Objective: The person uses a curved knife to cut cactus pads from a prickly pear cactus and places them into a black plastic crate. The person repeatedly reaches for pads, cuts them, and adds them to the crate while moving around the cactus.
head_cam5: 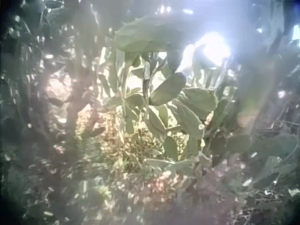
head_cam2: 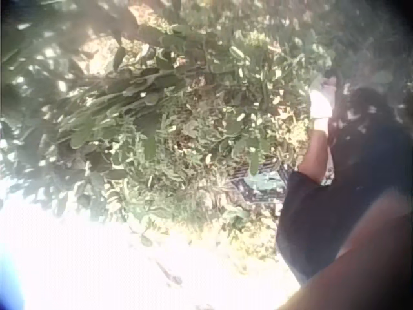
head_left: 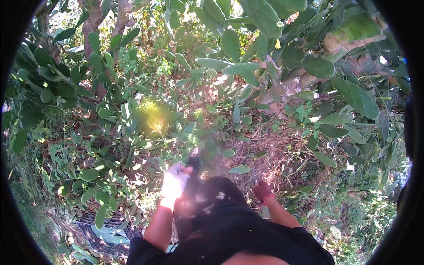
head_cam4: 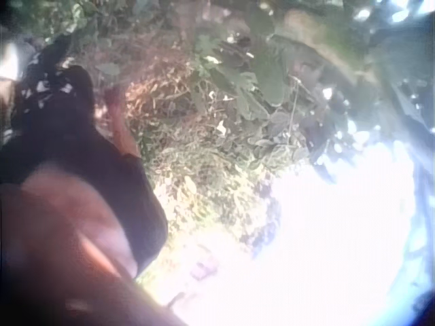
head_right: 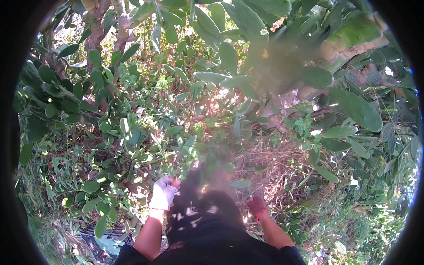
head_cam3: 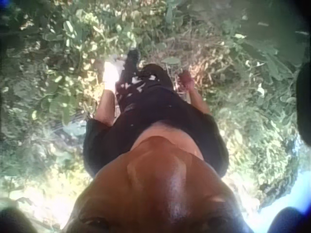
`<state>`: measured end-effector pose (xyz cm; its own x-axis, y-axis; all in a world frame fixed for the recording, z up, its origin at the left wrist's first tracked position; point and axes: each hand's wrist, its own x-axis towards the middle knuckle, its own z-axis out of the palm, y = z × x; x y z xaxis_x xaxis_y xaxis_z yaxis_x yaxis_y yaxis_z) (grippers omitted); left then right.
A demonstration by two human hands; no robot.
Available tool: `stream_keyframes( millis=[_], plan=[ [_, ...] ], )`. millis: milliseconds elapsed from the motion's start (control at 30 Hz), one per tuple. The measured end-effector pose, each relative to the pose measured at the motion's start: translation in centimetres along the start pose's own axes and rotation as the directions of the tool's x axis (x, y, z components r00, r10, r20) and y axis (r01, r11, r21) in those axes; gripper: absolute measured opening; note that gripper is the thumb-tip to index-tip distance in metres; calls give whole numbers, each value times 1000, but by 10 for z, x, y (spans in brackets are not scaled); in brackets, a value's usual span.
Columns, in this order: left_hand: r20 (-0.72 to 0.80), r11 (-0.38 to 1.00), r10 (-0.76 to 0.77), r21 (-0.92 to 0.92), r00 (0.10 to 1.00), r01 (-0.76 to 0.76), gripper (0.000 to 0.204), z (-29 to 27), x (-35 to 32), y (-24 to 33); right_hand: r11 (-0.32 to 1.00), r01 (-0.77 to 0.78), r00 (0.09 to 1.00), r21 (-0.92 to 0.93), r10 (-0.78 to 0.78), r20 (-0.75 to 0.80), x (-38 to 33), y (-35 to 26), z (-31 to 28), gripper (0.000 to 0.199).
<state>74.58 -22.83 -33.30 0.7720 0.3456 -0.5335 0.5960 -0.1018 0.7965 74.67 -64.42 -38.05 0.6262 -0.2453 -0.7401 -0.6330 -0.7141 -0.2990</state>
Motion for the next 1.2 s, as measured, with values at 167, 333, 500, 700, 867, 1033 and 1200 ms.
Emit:
stream_keyframes(
  millis=[167,333,500,700,867,1033,1200],
  plan=[
    [-322,986,-121,72,939,152,23,-37,46,-64,815,377,922,-439,-374,98,-35,-219,-168,7],
    [-272,948,-266,101,925,302,28,-60,8,-128,761,647,746,-37,-623,235,-20,-329,-123,17],
    [-305,931,-187,249,934,268,30,-85,18,-121,808,579,790,-107,-523,320,-7,-326,10,21],
    [-187,962,104,268,977,-52,27,-60,116,-71,667,531,844,-523,-357,401,21,-278,10,41],
    [-103,947,256,227,961,-228,25,-38,193,1,749,570,815,-338,-463,348,56,-257,-17,32],
    [14,847,466,281,885,-451,16,-15,241,68,942,281,957,-185,-260,132,81,-220,-42,32],
    [106,902,351,-306,930,-305,10,2,223,120,710,565,806,-421,-585,95,92,-166,-46,26]
  ],
)
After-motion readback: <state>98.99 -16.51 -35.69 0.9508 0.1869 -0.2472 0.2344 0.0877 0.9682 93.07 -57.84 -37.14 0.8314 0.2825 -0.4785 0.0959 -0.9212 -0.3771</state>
